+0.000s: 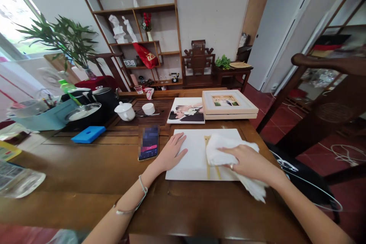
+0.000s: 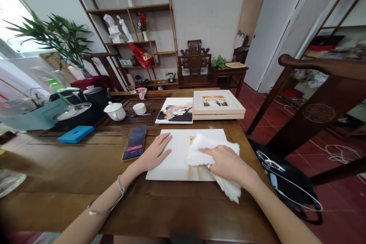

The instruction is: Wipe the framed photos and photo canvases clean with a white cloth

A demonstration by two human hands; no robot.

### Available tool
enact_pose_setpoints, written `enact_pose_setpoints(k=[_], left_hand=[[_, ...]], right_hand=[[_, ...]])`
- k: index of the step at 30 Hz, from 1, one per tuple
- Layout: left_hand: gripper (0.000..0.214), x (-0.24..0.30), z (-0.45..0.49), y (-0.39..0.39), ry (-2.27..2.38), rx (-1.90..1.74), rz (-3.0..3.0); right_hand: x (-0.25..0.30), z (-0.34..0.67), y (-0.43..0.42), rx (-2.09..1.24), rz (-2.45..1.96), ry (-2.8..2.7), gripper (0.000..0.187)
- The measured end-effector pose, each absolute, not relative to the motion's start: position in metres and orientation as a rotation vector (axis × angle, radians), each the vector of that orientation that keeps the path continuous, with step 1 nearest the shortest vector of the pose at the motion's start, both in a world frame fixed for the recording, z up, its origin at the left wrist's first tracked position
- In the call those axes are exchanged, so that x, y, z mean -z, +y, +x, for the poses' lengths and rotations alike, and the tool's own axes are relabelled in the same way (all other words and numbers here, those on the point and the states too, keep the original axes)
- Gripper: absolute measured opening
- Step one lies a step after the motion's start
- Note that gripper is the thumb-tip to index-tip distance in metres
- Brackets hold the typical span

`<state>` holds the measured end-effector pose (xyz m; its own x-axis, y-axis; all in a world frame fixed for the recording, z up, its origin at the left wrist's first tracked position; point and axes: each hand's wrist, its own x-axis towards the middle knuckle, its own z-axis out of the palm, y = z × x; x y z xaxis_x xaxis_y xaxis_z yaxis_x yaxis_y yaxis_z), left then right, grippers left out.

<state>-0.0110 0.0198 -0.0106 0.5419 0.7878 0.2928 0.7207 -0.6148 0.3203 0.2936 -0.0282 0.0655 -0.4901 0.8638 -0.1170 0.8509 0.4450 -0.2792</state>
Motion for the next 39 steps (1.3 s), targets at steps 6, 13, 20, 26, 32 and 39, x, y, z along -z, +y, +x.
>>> enact_pose_setpoints(k=[6, 13, 20, 26, 32, 39], left_hand=[[0.049, 0.011, -0.01, 0.02, 1.302, -0.618, 2.599], [0.05, 0.008, -0.01, 0.019, 1.311, -0.579, 2.605], [0.049, 0.01, -0.01, 0.02, 1.3, -0.603, 2.598], [0.049, 0.011, -0.01, 0.02, 1.292, -0.628, 2.606], [0.049, 0.011, -0.01, 0.02, 1.286, -0.635, 2.618], [0.049, 0.008, -0.01, 0.019, 1.302, -0.59, 2.614]], right_hand=[[-0.03, 0.28, -0.001, -0.14, -1.547, -2.6, 0.079], [-0.079, 0.282, -0.06, -0.597, -1.352, -2.785, 0.068], [-0.069, 0.307, -0.027, -0.656, -1.539, -2.598, 0.061], [-0.027, 0.271, -0.001, -0.111, -1.605, -2.567, 0.072], [-0.056, 0.25, -0.054, -0.363, -1.398, -2.803, 0.073], [-0.069, 0.288, -0.037, -0.843, -1.254, -2.68, 0.067]])
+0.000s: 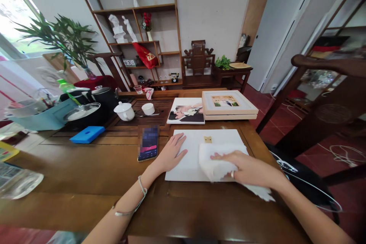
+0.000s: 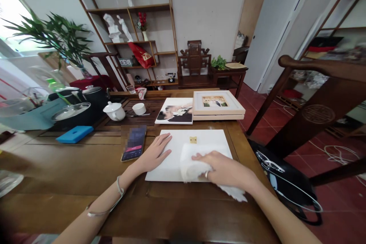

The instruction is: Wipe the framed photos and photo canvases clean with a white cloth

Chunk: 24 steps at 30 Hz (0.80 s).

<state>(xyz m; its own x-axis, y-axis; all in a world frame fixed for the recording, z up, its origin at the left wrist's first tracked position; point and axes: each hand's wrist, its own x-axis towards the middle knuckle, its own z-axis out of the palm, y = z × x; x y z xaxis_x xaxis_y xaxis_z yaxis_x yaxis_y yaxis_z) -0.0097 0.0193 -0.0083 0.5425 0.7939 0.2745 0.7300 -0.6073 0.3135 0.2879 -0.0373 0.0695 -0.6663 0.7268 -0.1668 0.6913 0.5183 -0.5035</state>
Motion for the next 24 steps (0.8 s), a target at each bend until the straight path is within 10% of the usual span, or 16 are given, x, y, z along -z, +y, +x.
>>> enact_pose_setpoints(k=[8, 17, 24], left_hand=[[0.046, 0.014, -0.01, 0.021, 1.301, -0.642, 2.596], [0.044, 0.016, -0.012, 0.023, 1.242, -0.668, 2.6], [0.044, 0.015, -0.011, 0.023, 1.29, -0.681, 2.598]], right_hand=[[-0.021, 0.265, -0.003, -0.146, -1.578, -2.516, 0.075], [-0.032, 0.234, -0.062, -0.399, -0.701, -2.918, 0.078], [-0.029, 0.254, -0.014, -0.216, -1.233, -2.697, 0.077]])
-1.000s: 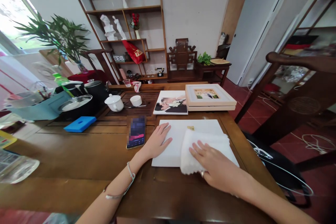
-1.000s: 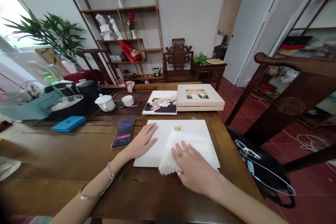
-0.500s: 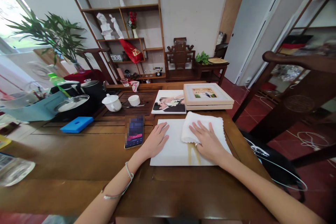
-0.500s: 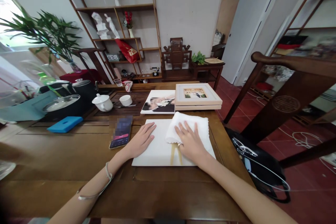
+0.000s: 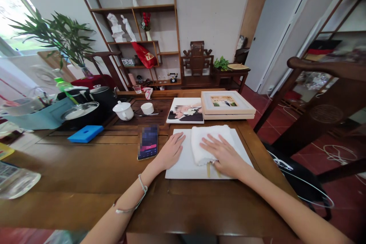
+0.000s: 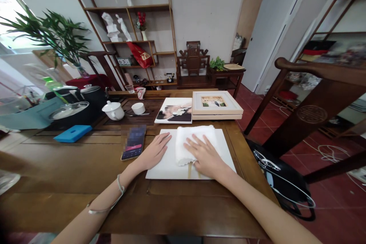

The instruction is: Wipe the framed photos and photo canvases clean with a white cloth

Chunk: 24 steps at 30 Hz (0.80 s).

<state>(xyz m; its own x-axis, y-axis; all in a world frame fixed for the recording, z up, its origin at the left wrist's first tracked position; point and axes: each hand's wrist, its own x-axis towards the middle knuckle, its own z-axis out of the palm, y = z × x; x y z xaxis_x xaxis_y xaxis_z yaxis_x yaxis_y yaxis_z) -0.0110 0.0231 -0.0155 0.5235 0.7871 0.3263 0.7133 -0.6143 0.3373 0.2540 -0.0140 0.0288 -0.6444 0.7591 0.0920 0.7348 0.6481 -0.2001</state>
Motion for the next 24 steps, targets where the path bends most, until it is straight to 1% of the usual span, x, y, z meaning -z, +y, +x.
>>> enact_pose_setpoints(k=[3, 7, 9, 12, 15, 17, 19, 21, 24], left_hand=[[0.043, 0.014, -0.012, 0.024, 1.299, -0.682, 2.579], [0.043, 0.016, -0.016, 0.028, 1.289, -0.712, 2.56], [0.043, 0.019, -0.019, 0.031, 1.27, -0.734, 2.565], [0.042, 0.025, -0.022, 0.036, 1.213, -0.757, 2.591], [0.041, 0.027, -0.023, 0.039, 1.209, -0.78, 2.604], [0.041, 0.026, -0.022, 0.038, 1.201, -0.774, 2.609], [0.041, 0.023, -0.022, 0.035, 1.204, -0.757, 2.596], [0.04, 0.02, -0.02, 0.032, 1.235, -0.752, 2.564], [0.039, 0.017, -0.019, 0.029, 1.256, -0.784, 2.526]], right_hand=[[-0.024, 0.25, -0.012, -0.07, -1.37, -2.649, 0.075], [-0.019, 0.222, -0.043, 0.058, -1.351, -2.687, 0.067], [-0.018, 0.204, -0.067, 0.093, -1.235, -2.73, 0.064], [-0.018, 0.186, -0.096, 0.099, -0.909, -2.834, 0.062], [-0.022, 0.184, -0.101, -0.005, -0.75, -2.87, 0.06], [-0.026, 0.189, -0.089, -0.116, -0.856, -2.849, 0.061], [-0.029, 0.193, -0.073, -0.154, -1.067, -2.787, 0.06], [-0.029, 0.192, -0.058, -0.082, -1.245, -2.724, 0.06], [-0.025, 0.179, -0.054, 0.131, -1.329, -2.721, 0.059]])
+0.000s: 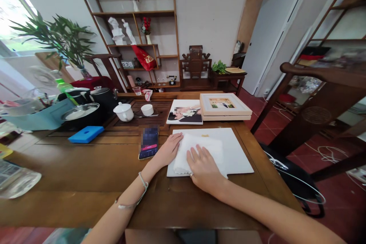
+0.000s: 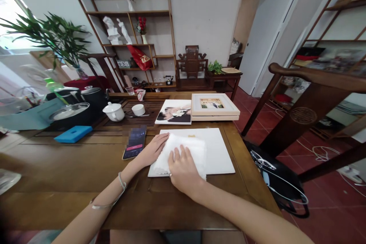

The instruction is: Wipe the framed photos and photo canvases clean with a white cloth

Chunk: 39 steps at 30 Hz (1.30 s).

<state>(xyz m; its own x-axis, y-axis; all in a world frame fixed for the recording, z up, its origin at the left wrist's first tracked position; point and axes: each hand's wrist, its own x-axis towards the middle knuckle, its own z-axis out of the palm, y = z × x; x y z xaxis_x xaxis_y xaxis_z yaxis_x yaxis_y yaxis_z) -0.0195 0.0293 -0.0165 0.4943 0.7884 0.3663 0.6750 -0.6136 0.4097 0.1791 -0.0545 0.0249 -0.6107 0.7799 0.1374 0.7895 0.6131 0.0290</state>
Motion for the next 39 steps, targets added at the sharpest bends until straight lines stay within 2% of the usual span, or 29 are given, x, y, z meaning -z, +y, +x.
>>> enact_pose_setpoints(k=[3, 7, 12, 18, 21, 25, 29, 34, 39], left_hand=[[0.039, 0.017, -0.021, 0.029, 1.22, -0.819, 2.505], [0.041, 0.018, -0.024, 0.03, 1.155, -0.841, 2.483], [0.039, 0.016, -0.02, 0.028, 1.246, -0.8, 2.479], [0.036, 0.015, -0.014, 0.025, 1.354, -0.776, 2.493], [0.035, 0.015, -0.012, 0.022, 1.417, -0.774, 2.46], [0.042, 0.015, -0.013, 0.017, 1.393, -0.74, 2.439], [0.046, 0.018, -0.014, 0.016, 1.385, -0.758, 2.448], [0.036, 0.017, -0.011, 0.017, 1.415, -0.78, 2.465], [0.033, 0.005, -0.007, 0.014, 1.375, -0.773, 2.476]], right_hand=[[-0.024, 0.161, -0.072, 0.284, -1.315, -2.792, 0.06], [-0.037, 0.152, -0.092, 0.145, -1.081, -2.963, 0.062], [-0.055, 0.172, -0.043, -0.056, -1.363, -2.874, 0.041], [-0.047, 0.188, 0.018, 0.04, -1.524, -2.747, 0.059], [-0.049, 0.18, -0.002, 0.039, -1.503, -2.8, 0.056], [-0.075, 0.176, -0.045, -0.162, -1.183, -3.056, 0.04], [-0.095, 0.192, -0.041, -0.423, -1.09, -3.145, 0.04], [-0.071, 0.209, 0.017, -0.371, -1.297, -2.768, 0.051], [-0.042, 0.19, 0.043, -0.315, -1.342, -2.554, 0.049]])
